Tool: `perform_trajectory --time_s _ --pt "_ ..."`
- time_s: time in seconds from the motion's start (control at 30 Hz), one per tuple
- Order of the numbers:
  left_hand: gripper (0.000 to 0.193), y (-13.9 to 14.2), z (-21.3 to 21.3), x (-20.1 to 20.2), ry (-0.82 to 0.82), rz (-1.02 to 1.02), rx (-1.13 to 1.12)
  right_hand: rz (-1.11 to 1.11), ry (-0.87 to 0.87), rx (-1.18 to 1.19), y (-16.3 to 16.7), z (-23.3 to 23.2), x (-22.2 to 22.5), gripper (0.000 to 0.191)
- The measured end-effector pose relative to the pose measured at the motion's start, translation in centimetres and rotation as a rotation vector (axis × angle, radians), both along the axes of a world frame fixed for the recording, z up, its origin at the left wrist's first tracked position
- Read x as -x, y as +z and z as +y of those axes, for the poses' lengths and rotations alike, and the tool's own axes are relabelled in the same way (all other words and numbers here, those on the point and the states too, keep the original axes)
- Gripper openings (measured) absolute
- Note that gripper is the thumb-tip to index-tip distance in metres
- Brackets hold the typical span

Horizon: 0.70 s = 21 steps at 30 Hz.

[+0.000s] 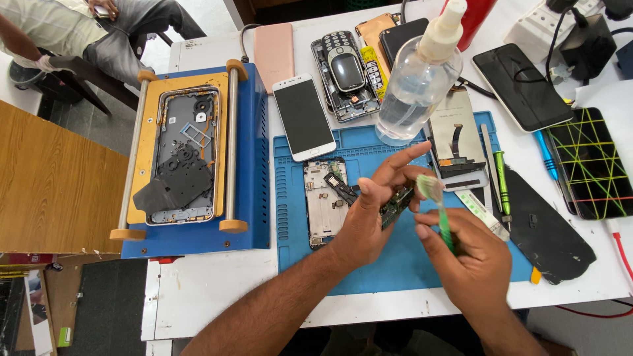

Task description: The person holds a disassembled phone motherboard and scrubs it with a toothbrush, then scrapes residue from the board with a scalpel blade and tweezers. They then use a hot air gun while lifting a component from the board with tweezers on the repair mat.

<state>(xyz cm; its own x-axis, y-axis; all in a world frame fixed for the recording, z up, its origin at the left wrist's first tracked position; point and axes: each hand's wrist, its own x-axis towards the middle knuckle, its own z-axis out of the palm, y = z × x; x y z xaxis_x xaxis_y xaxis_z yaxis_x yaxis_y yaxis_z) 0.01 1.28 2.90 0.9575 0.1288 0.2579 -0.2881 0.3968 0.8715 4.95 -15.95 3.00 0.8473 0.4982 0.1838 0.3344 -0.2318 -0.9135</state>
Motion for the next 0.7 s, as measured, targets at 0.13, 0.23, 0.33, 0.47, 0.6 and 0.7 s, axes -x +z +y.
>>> perform_trajectory --time_s 0.13,0.23,0.33,0.47,0.6,0.7 --pt "0.111 0.5 0.1 0.2 0.009 0.043 -0.082 -0.088 0.003 0.006 0.6 2.5 -0.2 0.023" --pt "0.111 0.6 0.2 0.0 0.044 0.035 -0.129 -0.134 0.006 0.011 1.0 3.2 -0.1 0.023" --pt "0.109 0.5 0.0 0.0 0.062 0.018 -0.163 -0.131 0.008 0.010 1.4 3.2 0.0 0.021" --pt "0.097 0.4 -0.1 0.3 0.214 -0.063 -0.452 -0.092 0.002 0.018 1.6 2.8 0.1 0.020" --pt "0.090 0.4 -0.2 0.3 0.280 -0.129 -0.643 -0.090 0.011 0.024 1.7 2.4 0.0 0.021" --pt "0.088 0.4 -0.2 0.3 0.274 -0.145 -0.649 -0.052 0.024 0.050 1.7 2.2 -0.1 0.018"
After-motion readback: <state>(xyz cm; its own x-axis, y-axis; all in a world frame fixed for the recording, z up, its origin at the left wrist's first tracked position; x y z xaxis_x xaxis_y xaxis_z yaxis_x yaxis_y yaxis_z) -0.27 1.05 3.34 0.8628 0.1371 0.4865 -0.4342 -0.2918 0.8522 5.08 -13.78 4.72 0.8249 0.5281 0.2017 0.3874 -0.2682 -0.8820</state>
